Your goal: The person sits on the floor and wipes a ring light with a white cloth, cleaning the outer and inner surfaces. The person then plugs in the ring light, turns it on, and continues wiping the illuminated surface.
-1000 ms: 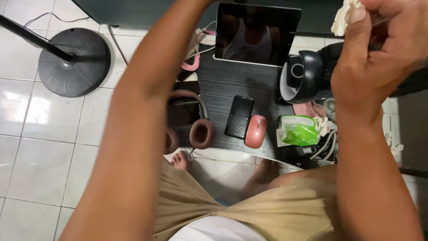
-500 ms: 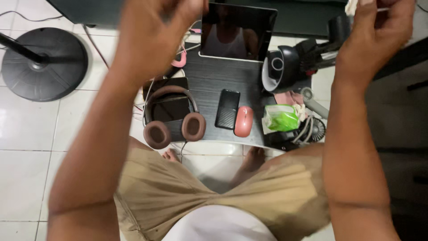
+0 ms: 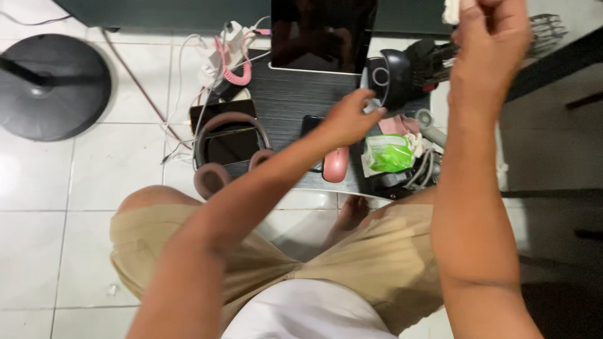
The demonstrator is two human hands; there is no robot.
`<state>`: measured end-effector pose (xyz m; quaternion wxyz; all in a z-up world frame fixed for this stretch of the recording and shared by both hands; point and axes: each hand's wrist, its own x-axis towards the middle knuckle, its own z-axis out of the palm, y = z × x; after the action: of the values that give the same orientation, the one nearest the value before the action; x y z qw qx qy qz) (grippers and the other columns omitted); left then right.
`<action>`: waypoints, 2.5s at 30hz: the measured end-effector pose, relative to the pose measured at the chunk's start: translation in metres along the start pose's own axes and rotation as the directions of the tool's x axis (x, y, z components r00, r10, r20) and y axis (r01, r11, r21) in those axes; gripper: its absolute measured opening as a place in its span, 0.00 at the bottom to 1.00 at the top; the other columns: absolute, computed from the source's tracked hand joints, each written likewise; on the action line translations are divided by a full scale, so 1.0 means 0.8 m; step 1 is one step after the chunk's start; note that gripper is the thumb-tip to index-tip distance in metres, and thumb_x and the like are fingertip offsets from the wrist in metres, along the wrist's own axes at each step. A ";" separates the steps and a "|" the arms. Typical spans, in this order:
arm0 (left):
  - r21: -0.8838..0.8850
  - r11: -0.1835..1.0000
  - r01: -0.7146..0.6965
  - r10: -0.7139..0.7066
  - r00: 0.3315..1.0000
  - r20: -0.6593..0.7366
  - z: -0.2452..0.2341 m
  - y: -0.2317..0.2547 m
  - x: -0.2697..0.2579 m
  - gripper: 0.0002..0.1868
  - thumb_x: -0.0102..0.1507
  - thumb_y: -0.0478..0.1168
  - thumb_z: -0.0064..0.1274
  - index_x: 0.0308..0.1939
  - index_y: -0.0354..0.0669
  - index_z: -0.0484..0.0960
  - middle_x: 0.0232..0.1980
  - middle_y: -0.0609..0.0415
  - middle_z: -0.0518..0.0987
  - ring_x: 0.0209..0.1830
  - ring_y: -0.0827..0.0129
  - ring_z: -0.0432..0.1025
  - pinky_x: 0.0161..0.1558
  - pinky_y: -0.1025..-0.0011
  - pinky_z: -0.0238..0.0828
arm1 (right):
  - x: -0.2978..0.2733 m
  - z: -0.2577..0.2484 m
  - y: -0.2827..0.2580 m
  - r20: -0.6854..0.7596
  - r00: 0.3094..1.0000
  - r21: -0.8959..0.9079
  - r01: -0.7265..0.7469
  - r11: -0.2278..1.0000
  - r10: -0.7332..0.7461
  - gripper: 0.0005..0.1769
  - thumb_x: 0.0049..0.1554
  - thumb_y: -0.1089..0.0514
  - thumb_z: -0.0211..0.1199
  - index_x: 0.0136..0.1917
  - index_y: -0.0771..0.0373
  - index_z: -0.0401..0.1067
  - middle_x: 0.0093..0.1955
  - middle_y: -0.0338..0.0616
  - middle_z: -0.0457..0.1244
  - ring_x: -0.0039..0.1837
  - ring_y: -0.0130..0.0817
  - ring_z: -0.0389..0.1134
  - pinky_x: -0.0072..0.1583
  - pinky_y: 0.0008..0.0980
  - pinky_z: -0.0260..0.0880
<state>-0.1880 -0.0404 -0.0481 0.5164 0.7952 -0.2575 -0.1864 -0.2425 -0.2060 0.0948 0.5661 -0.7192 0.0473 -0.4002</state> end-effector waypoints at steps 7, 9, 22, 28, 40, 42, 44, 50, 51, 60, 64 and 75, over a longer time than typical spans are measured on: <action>0.029 0.990 0.138 -0.126 0.959 -0.254 0.081 0.012 0.043 0.50 0.54 0.63 0.64 0.70 0.38 0.65 0.68 0.35 0.69 0.66 0.44 0.69 0.63 0.56 0.68 | 0.000 -0.005 -0.004 0.100 0.967 0.237 -0.251 0.939 0.233 0.02 0.76 0.68 0.61 0.57 0.67 0.71 0.47 0.44 0.66 0.42 0.27 0.64 0.46 0.23 0.63; 0.023 0.963 0.268 -0.253 0.931 -0.262 0.087 0.020 0.047 0.49 0.52 0.63 0.64 0.70 0.42 0.67 0.69 0.38 0.69 0.65 0.44 0.69 0.61 0.55 0.68 | 0.001 -0.007 -0.007 0.120 0.941 0.278 -0.339 0.899 0.317 0.01 0.75 0.66 0.60 0.58 0.65 0.71 0.50 0.46 0.69 0.43 0.28 0.68 0.46 0.24 0.66; 0.039 0.959 0.281 -0.263 0.933 -0.247 0.107 -0.003 0.055 0.35 0.58 0.61 0.58 0.63 0.47 0.77 0.66 0.42 0.71 0.61 0.47 0.72 0.58 0.56 0.70 | -0.002 -0.004 -0.022 0.158 0.945 0.267 -0.319 0.909 0.285 0.02 0.75 0.67 0.59 0.57 0.66 0.72 0.52 0.51 0.71 0.44 0.30 0.67 0.47 0.26 0.67; -0.046 0.987 0.152 -0.159 0.935 -0.316 0.113 -0.025 0.046 0.34 0.59 0.58 0.61 0.61 0.41 0.77 0.62 0.35 0.74 0.57 0.43 0.74 0.58 0.58 0.72 | 0.002 -0.011 -0.014 0.153 0.954 0.322 -0.295 0.899 0.258 0.02 0.75 0.67 0.60 0.56 0.66 0.71 0.50 0.49 0.70 0.42 0.31 0.66 0.46 0.26 0.65; -0.469 0.883 0.025 -0.077 0.993 -0.091 -0.099 0.050 -0.026 0.22 0.67 0.50 0.56 0.57 0.38 0.80 0.52 0.49 0.83 0.52 0.66 0.75 0.55 0.67 0.70 | 0.002 -0.021 0.002 -0.012 0.949 0.404 -0.283 0.870 0.314 0.05 0.70 0.67 0.56 0.57 0.63 0.72 0.44 0.42 0.65 0.38 0.29 0.64 0.44 0.29 0.69; -0.756 0.645 0.113 -0.159 0.987 0.012 -0.145 0.055 -0.043 0.22 0.63 0.50 0.56 0.53 0.37 0.78 0.48 0.47 0.83 0.48 0.63 0.79 0.50 0.61 0.77 | 0.003 -0.018 0.009 0.042 0.961 0.418 -0.264 0.869 0.272 0.05 0.72 0.67 0.55 0.58 0.65 0.71 0.43 0.42 0.64 0.41 0.30 0.67 0.46 0.31 0.72; -0.807 0.576 0.130 -0.200 0.980 0.015 -0.174 0.059 -0.058 0.22 0.61 0.49 0.57 0.52 0.38 0.77 0.47 0.49 0.82 0.46 0.64 0.79 0.50 0.62 0.78 | 0.004 -0.006 0.013 0.088 0.959 0.409 -0.282 0.868 0.270 0.05 0.72 0.65 0.55 0.58 0.65 0.71 0.44 0.42 0.65 0.42 0.30 0.68 0.47 0.32 0.74; -0.731 0.680 -0.055 -0.164 0.960 -0.225 -0.201 0.047 -0.088 0.21 0.59 0.41 0.65 0.52 0.37 0.78 0.48 0.52 0.81 0.43 0.70 0.77 0.53 0.69 0.74 | -0.021 0.059 0.006 0.241 0.897 0.369 -0.439 0.819 0.372 0.05 0.68 0.63 0.58 0.57 0.66 0.71 0.45 0.41 0.68 0.44 0.28 0.70 0.48 0.29 0.75; -0.739 0.671 -0.054 -0.185 0.954 -0.238 -0.204 0.044 -0.091 0.21 0.58 0.41 0.64 0.52 0.38 0.78 0.48 0.53 0.81 0.42 0.71 0.77 0.51 0.71 0.74 | -0.029 0.068 0.002 0.243 0.892 0.332 -0.446 0.831 0.381 0.07 0.67 0.65 0.59 0.58 0.66 0.71 0.47 0.40 0.69 0.46 0.27 0.71 0.50 0.28 0.76; -0.339 0.934 -0.117 -0.015 0.932 -0.363 -0.206 0.076 -0.125 0.22 0.58 0.41 0.64 0.53 0.35 0.77 0.44 0.55 0.82 0.41 0.75 0.77 0.44 0.74 0.76 | -0.065 0.114 -0.036 0.261 0.960 -0.198 -0.050 0.979 0.102 0.06 0.66 0.68 0.69 0.56 0.69 0.76 0.48 0.40 0.70 0.49 0.22 0.69 0.53 0.23 0.71; -0.360 0.925 -0.121 -0.012 0.938 -0.346 -0.211 0.097 -0.134 0.22 0.58 0.41 0.64 0.52 0.36 0.76 0.43 0.54 0.83 0.41 0.75 0.77 0.45 0.73 0.77 | -0.083 0.135 -0.052 0.360 0.932 -0.297 0.156 0.942 -0.041 0.07 0.64 0.68 0.67 0.56 0.64 0.79 0.53 0.40 0.70 0.53 0.27 0.71 0.57 0.28 0.72; -0.289 0.947 -0.139 0.040 0.945 -0.324 -0.201 0.105 -0.138 0.23 0.57 0.41 0.64 0.53 0.37 0.77 0.43 0.54 0.84 0.41 0.76 0.77 0.46 0.74 0.76 | -0.084 0.144 -0.006 0.498 0.817 -0.531 0.551 0.644 -0.289 0.08 0.50 0.65 0.74 0.38 0.60 0.74 0.47 0.42 0.65 0.54 0.44 0.65 0.57 0.44 0.59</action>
<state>-0.2042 0.1146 0.0960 0.6762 0.7118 -0.1759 -0.0715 -0.2176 -0.0800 0.0594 0.1650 -0.9219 -0.0949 -0.3375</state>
